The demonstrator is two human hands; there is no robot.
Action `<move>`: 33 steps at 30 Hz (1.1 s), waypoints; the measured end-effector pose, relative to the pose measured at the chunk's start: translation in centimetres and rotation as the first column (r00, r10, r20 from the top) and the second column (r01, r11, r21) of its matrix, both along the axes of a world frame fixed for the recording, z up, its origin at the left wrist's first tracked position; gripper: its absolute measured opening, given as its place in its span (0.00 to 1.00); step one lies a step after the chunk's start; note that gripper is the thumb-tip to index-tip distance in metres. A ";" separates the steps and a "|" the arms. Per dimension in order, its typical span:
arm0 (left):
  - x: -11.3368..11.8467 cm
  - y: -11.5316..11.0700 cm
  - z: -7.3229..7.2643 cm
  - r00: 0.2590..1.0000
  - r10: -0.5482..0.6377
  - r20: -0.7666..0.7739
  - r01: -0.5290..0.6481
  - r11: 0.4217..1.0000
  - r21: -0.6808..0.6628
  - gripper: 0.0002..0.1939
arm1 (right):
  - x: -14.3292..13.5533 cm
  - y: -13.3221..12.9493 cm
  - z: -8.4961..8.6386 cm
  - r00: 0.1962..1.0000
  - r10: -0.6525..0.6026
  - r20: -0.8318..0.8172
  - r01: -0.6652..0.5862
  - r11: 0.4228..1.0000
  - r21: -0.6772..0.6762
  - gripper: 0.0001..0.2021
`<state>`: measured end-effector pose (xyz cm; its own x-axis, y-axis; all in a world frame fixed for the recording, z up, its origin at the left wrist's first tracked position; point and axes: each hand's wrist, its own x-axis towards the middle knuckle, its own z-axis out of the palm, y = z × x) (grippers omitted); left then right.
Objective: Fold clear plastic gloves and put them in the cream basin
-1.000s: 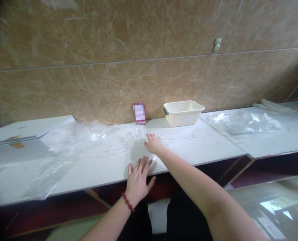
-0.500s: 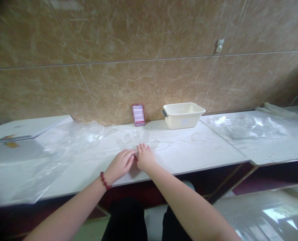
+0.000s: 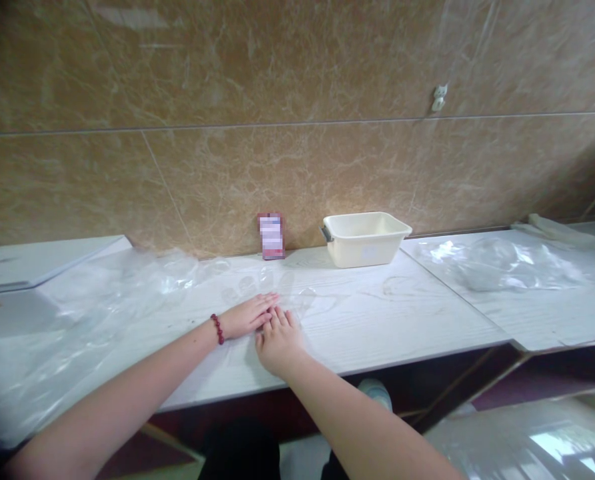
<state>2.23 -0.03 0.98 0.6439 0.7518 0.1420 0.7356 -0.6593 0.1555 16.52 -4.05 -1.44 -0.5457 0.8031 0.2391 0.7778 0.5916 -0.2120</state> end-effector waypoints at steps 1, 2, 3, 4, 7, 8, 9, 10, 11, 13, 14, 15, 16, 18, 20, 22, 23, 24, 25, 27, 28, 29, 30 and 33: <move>-0.3 0.4 -0.1 1.000 0.007 -0.006 -0.007 1.000 -0.005 0.23 | 0.0 0.0 0.1 1.000 -0.002 -0.002 0.002 1.000 -0.004 0.25; -0.7 0.7 -0.3 1.000 0.015 -0.013 -0.015 1.000 -0.011 0.24 | 0.0 -0.1 0.1 1.000 -0.003 -0.003 0.003 1.000 -0.009 0.25; -1.0 1.1 -0.4 1.000 0.021 -0.018 -0.021 1.000 -0.020 0.24 | 0.0 -0.1 0.2 1.000 -0.004 -0.003 0.004 1.000 -0.013 0.25; -1.4 1.5 -0.6 0.999 0.024 -0.023 -0.024 0.999 -0.028 0.24 | 0.0 -0.1 0.2 1.000 -0.005 -0.003 0.005 1.000 -0.016 0.25; -2.4 2.7 -0.9 0.999 0.021 -0.045 -0.023 0.999 -0.039 0.24 | 0.1 -0.1 0.2 1.000 -0.006 0.004 0.006 1.000 -0.021 0.26; -2.8 3.2 -1.0 0.998 0.021 -0.062 -0.024 0.999 -0.041 0.25 | 0.1 -0.1 0.2 1.000 -0.008 0.004 0.008 1.000 -0.016 0.26; -3.0 3.6 -1.1 0.996 0.020 -0.083 -0.024 0.999 -0.046 0.25 | 0.1 -0.1 0.2 1.000 -0.010 0.002 0.010 1.000 -0.006 0.26; -3.3 4.0 -1.1 0.994 0.018 -0.107 -0.024 0.998 -0.053 0.26 | 0.1 -0.1 0.2 1.000 -0.016 -0.001 0.016 1.000 0.005 0.26; -3.6 4.4 -1.1 0.991 0.016 -0.131 -0.025 0.998 -0.061 0.27 | 0.1 -0.2 0.1 1.000 -0.021 -0.005 0.021 1.000 0.015 0.26; -3.9 5.2 -1.0 0.985 0.017 -0.171 -0.030 0.997 -0.072 0.27 | 0.1 -0.2 0.1 0.999 -0.030 -0.010 0.031 0.999 0.028 0.25; -4.1 5.6 -0.9 0.983 0.021 -0.182 -0.035 0.997 -0.073 0.27 | 0.1 -0.2 0.1 0.999 -0.033 -0.011 0.034 0.999 0.029 0.25; -4.2 6.0 -0.8 0.982 0.026 -0.189 -0.040 0.997 -0.072 0.26 | 0.1 -0.2 0.1 0.999 -0.035 -0.010 0.035 0.999 0.028 0.25; -4.3 6.3 -0.7 0.981 0.031 -0.193 -0.046 0.996 -0.072 0.26 | 0.1 -0.2 0.1 0.999 -0.037 -0.011 0.037 0.999 0.027 0.26; -4.5 7.0 -0.5 0.979 0.042 -0.201 -0.059 0.995 -0.079 0.26 | 0.1 -0.2 0.1 0.999 -0.039 -0.013 0.039 0.999 0.023 0.26; -4.6 7.7 -0.5 0.976 0.058 -0.211 -0.077 0.993 -0.085 0.25 | 0.1 -0.2 0.0 0.999 -0.037 -0.013 0.037 0.999 0.019 0.26; -4.8 8.4 -0.5 0.972 0.078 -0.222 -0.099 0.992 -0.081 0.25 | 0.1 -0.2 -0.1 0.999 -0.036 -0.014 0.037 0.999 0.014 0.26; -4.9 8.8 -0.6 0.970 0.090 -0.226 -0.110 0.991 -0.075 0.25 | 0.1 -0.2 -0.1 0.999 -0.037 -0.015 0.037 0.999 0.012 0.26; -5.1 9.1 -0.7 0.968 0.104 -0.230 -0.122 0.990 -0.066 0.25 | 0.0 -0.1 -0.2 0.999 -0.039 -0.017 0.039 0.999 0.010 0.26; -5.2 9.4 -0.8 0.965 0.122 -0.232 -0.138 0.989 -0.054 0.24 | 0.0 -0.1 -0.3 0.999 -0.040 -0.017 0.040 0.999 0.007 0.26; -5.5 10.0 -1.0 0.959 0.166 -0.231 -0.175 0.984 -0.021 0.24 | 0.0 -0.1 -0.4 0.999 -0.041 -0.017 0.041 0.999 0.006 0.26; -5.7 10.2 -1.1 0.955 0.191 -0.227 -0.196 0.981 0.001 0.23 | 0.0 -0.1 -0.4 0.999 -0.040 -0.017 0.041 0.999 0.008 0.26; -5.9 10.4 -1.1 0.950 0.220 -0.221 -0.219 0.975 0.029 0.23 | 0.0 0.0 -0.4 0.999 -0.041 -0.016 0.041 0.999 0.009 0.26; -6.0 10.6 -1.0 0.944 0.252 -0.211 -0.244 0.968 0.063 0.22 | 0.0 0.0 -0.4 0.999 -0.039 -0.013 0.039 0.999 0.009 0.26; -6.4 10.5 -0.3 0.917 0.376 -0.134 -0.352 0.919 0.176 0.21 | 0.1 0.0 -0.3 1.000 -0.031 -0.002 0.031 1.000 0.001 0.26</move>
<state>-4.21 10.49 0.66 0.3527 0.9173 0.1849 0.9357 -0.3471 -0.0626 16.58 -4.10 -1.71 -0.5199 0.8197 0.2405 0.7956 0.5671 -0.2130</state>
